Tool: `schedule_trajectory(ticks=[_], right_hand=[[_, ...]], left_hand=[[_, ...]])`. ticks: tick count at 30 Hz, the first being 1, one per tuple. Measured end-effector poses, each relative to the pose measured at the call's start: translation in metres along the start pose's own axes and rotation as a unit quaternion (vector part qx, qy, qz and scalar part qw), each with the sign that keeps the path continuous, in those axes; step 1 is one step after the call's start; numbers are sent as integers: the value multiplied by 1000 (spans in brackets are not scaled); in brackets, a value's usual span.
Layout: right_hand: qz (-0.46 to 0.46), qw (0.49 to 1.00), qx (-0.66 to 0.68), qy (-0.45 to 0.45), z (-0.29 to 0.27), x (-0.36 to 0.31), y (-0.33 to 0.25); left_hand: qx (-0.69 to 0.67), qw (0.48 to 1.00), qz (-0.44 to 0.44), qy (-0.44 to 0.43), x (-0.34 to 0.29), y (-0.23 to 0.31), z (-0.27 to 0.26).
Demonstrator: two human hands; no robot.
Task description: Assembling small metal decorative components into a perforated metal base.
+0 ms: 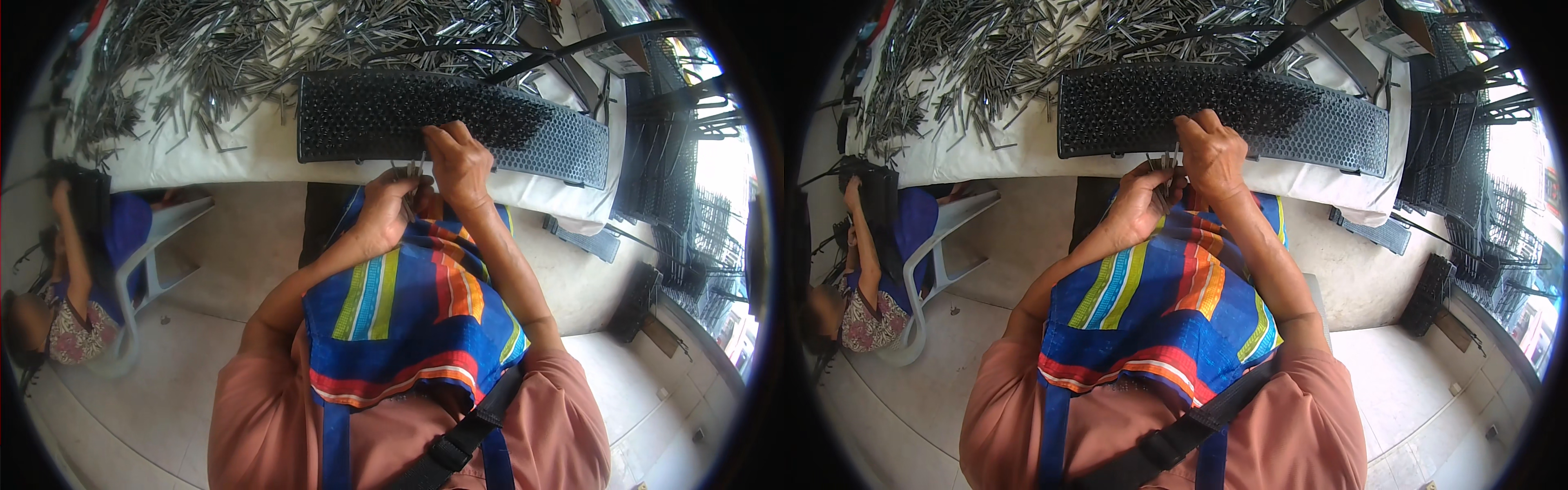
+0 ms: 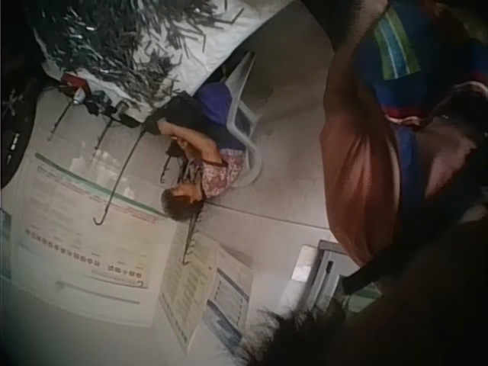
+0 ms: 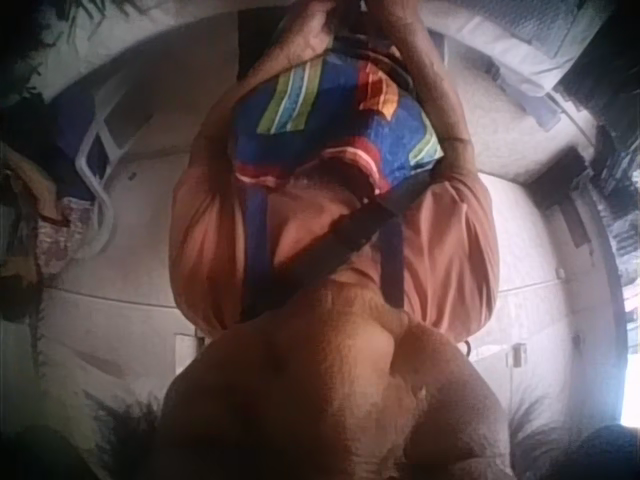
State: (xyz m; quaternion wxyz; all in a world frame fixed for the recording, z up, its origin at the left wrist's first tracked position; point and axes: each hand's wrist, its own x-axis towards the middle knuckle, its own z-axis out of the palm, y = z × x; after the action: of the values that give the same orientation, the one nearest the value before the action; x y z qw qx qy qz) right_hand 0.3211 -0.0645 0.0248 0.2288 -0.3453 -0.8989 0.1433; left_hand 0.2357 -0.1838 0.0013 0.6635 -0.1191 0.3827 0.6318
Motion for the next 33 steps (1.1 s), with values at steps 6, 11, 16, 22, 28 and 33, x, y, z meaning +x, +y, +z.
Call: schedule_trajectory(ticks=[6,11,16,22,28,33], right_hand=[[73,988,133,-9,-5,-4,-2],[276,856,428,-92,-6,-16,7],[246,861,433,98,-2,-7,10],[94,981,158,65,1,3,15],[-30,997,55,39,-8,-3,7],[165,932,310,-94,-16,-22,10]], left_hand=[[-32,999,9,30,-9,6,13],[-19,999,27,14,-6,1,14],[-4,998,29,55,-4,1,16],[19,997,38,59,-3,-1,19],[-16,999,32,19,-4,2,24],[-40,998,40,1,-5,2,32]])
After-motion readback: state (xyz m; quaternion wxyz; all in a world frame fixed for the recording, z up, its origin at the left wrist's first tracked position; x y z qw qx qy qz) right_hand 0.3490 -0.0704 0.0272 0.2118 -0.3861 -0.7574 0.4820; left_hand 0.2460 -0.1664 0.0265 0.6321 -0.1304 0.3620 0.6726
